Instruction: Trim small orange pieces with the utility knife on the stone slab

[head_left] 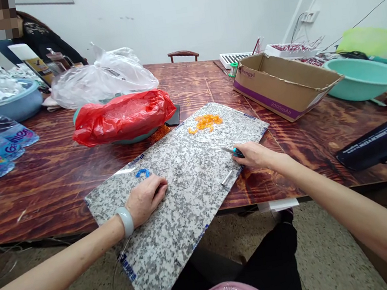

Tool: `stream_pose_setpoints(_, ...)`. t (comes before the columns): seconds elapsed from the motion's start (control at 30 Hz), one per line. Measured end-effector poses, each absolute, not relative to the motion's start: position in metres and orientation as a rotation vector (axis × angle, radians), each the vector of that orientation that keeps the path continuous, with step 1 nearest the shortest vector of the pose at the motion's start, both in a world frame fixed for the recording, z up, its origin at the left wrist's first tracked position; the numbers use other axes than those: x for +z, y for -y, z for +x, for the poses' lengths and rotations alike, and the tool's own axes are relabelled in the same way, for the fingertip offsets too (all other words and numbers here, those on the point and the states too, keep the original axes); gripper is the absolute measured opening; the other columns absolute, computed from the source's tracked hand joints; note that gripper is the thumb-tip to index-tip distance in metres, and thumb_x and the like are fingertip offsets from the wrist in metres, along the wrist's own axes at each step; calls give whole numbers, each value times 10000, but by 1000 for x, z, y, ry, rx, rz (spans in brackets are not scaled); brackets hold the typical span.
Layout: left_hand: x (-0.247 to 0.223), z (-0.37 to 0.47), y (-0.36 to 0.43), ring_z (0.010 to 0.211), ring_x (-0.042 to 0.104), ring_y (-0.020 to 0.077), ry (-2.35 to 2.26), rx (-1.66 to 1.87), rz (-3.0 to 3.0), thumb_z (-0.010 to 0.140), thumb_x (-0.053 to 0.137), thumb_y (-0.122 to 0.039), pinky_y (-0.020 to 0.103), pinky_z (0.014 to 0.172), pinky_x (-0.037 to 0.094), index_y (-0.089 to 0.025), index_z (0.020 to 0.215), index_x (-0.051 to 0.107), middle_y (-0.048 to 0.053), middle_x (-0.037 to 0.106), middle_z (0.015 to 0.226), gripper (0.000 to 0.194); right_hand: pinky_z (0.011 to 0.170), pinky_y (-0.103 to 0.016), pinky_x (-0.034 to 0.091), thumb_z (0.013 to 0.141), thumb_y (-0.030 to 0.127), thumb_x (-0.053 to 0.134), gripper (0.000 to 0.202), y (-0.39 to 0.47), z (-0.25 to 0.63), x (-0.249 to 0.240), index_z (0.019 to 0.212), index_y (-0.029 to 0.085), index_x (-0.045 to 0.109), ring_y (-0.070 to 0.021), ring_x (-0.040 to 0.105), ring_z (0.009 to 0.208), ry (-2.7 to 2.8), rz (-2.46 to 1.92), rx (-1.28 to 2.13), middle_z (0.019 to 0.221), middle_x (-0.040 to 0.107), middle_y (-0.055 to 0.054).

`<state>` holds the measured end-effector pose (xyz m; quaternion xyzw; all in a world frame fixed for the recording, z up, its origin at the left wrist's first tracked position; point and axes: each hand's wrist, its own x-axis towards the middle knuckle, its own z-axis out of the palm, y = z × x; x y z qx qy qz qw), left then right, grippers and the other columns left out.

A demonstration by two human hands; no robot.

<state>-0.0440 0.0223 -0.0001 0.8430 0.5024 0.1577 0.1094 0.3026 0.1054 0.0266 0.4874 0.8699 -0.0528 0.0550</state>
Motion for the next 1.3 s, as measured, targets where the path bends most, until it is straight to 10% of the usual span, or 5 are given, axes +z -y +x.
stream_pose_setpoints(0.6, 2, -47, -25, 753, 532, 164, -1433, 495, 2506, 870, 348, -332, 274, 695, 434, -209, 873, 473, 27, 542, 803, 175, 704, -306, 414, 842, 247, 384, 269, -134, 188, 41, 1034, 159, 551, -248, 568, 910, -2577, 1748, -241, 999, 595, -133)
stream_pose_setpoints(1.3, 5, -42, -19, 756, 508, 163, -1491, 507, 2467, 876, 321, -342, 290, 704, 420, -194, 875, 501, 38, 540, 810, 234, 548, -286, 330, 857, 450, 307, 322, -6, 397, 1, 1014, 241, 496, -272, 606, 752, -2105, 2284, -201, 775, 635, -102)
